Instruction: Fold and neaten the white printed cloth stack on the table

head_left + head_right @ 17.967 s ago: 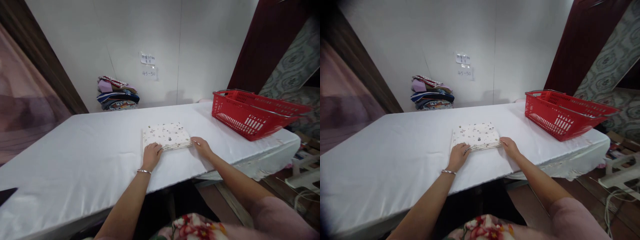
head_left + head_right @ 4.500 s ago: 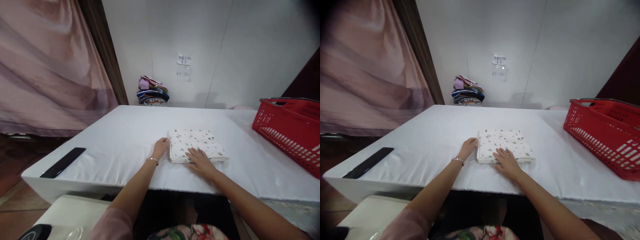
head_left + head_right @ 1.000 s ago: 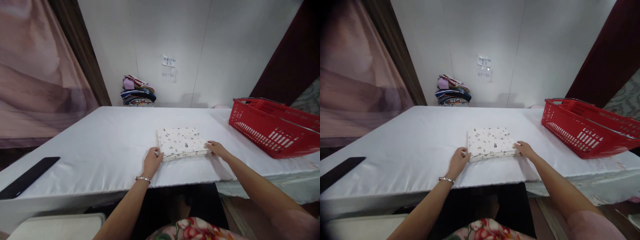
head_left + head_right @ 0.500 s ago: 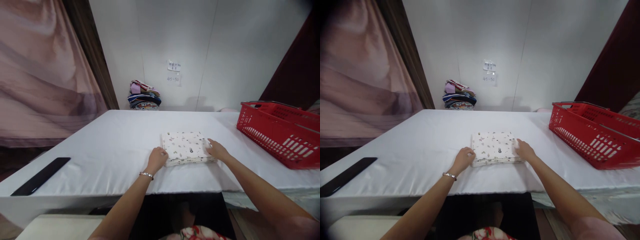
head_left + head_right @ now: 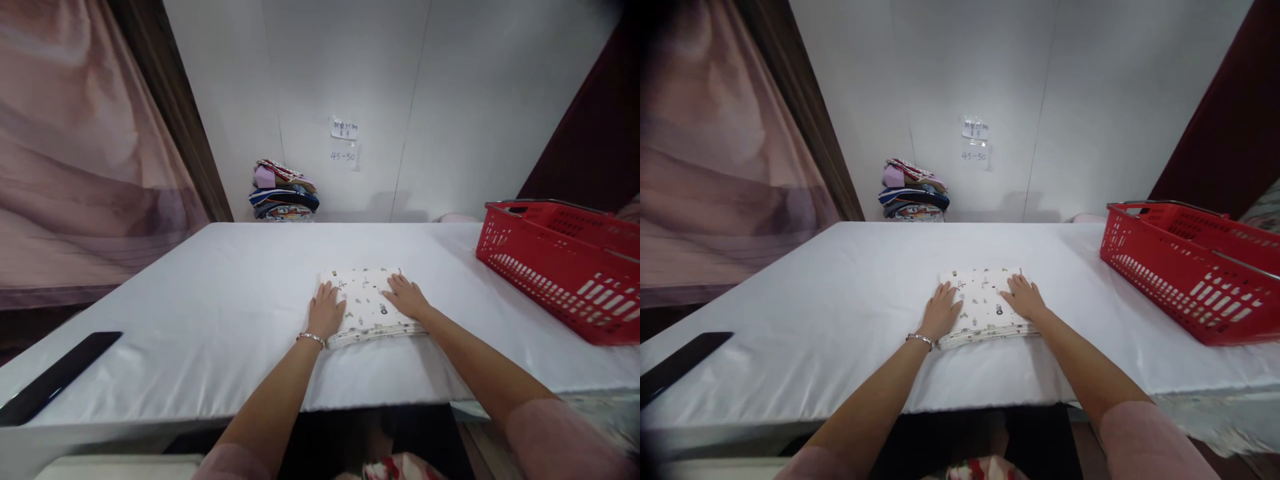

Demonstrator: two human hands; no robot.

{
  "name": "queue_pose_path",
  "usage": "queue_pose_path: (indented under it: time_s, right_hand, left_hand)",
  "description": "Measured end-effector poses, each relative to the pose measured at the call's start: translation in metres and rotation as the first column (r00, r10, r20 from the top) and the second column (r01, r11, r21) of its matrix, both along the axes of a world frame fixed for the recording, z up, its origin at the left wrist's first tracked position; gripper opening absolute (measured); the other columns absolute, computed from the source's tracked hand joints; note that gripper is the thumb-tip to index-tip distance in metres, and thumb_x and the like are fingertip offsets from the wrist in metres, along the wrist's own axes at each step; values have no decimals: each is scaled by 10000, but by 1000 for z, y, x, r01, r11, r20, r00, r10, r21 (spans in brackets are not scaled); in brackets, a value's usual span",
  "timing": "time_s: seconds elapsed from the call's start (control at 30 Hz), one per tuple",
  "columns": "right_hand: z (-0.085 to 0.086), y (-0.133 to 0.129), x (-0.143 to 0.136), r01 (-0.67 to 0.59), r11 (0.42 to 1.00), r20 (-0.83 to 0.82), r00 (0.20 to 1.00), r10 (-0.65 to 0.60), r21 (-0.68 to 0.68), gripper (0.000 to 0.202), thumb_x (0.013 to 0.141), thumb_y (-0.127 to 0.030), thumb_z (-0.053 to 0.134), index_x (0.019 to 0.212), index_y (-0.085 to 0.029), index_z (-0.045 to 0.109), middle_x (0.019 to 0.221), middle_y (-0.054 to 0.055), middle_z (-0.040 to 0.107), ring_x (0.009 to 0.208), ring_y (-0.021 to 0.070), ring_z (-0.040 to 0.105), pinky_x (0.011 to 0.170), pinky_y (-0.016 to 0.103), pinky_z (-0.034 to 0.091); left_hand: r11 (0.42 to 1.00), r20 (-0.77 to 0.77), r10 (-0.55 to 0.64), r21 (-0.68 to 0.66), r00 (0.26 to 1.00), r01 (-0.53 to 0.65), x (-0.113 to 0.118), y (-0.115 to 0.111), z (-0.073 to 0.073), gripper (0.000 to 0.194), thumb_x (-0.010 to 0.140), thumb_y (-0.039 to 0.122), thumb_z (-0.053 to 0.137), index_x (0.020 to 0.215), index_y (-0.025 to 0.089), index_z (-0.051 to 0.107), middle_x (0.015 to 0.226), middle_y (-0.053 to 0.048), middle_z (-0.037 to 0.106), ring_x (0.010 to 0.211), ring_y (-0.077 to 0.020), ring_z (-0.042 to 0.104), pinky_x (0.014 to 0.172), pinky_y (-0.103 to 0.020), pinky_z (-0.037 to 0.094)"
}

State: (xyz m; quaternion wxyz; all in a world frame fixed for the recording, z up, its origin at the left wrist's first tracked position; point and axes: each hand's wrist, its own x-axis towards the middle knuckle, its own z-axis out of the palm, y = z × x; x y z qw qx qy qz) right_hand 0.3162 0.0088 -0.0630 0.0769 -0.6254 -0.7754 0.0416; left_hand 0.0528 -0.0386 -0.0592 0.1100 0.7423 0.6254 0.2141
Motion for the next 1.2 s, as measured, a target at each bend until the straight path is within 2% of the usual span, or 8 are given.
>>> queue_pose_path:
  time_s: [0.13,0.23,0.37,0.5,0.7,0.87,1.07,1.2]
  right_hand:
    - [4,0,-3,7,1000,-11,1000,-7,-20,558,868,-543,306,1319,-223,383,1469,72,241,1354,257,147,1049,502,192]
    - [10,3,0,3,999,-145,989,-10,-48,536,866,-498,343,1309,-205,412,1461,68,263,1352,235,167,1069,426,201]
    - [14,2,20,206,972,-384,893,-234,-114,553,860,-419,375,1353,-167,367,1427,98,329,1297,231,315,1045,352,278]
    - [16,-6,39,319,924,-387,841,-379,-212,684,762,-393,542,1361,-126,350,1342,146,447,1215,286,429,987,372,350]
    - [22,-11,45,203,897,-494,776,-392,-393,653,691,-452,631,1245,-137,493,1207,140,571,1060,281,558,865,360,452]
    - [36,20,59,273,940,-538,771,-340,-202,757,706,-415,645,1353,-149,355,1259,138,529,1088,262,542,878,337,444]
    - [47,41,71,399,910,-131,902,-412,-114,738,746,-372,607,1373,-115,314,1284,196,486,1163,335,465,915,433,395]
    - [48,14,25,147,983,-136,982,-131,113,533,839,-367,467,1326,-161,396,1336,142,450,1230,273,399,999,415,319]
  left_hand:
    - [1000,-25,13,11,1000,-13,1,-1,4,428,879,381,354,1278,235,407,1473,-55,233,1360,-242,143,1045,-476,252]
    - [1000,-18,13,18,1000,-13,0,0,3,439,882,397,343,1287,237,405,1473,-48,235,1357,-258,147,1045,-474,253]
    - [1000,-23,25,13,999,-25,-1,1,0,459,884,418,324,1303,246,397,1474,-37,234,1331,-296,210,1036,-483,256]
    - [1000,-42,17,7,999,-17,0,2,1,447,887,407,321,1299,255,398,1471,-58,237,1286,-272,316,1020,-471,277]
    - [1000,-50,22,-16,999,-23,-1,1,6,456,882,417,322,1308,267,381,1479,-47,220,1289,-258,315,1019,-461,280]
    - [996,-158,66,-45,985,-74,10,6,15,517,840,487,374,1302,257,409,1484,-36,206,1354,-307,130,1051,-533,179]
    - [999,-206,45,-12,977,-48,36,8,8,554,867,484,294,1341,207,370,1487,-61,185,1364,-267,118,1062,-540,156]
    - [998,-182,65,28,981,-60,35,4,0,564,881,496,236,1369,227,319,1491,-46,173,1357,-265,152,1053,-537,188]
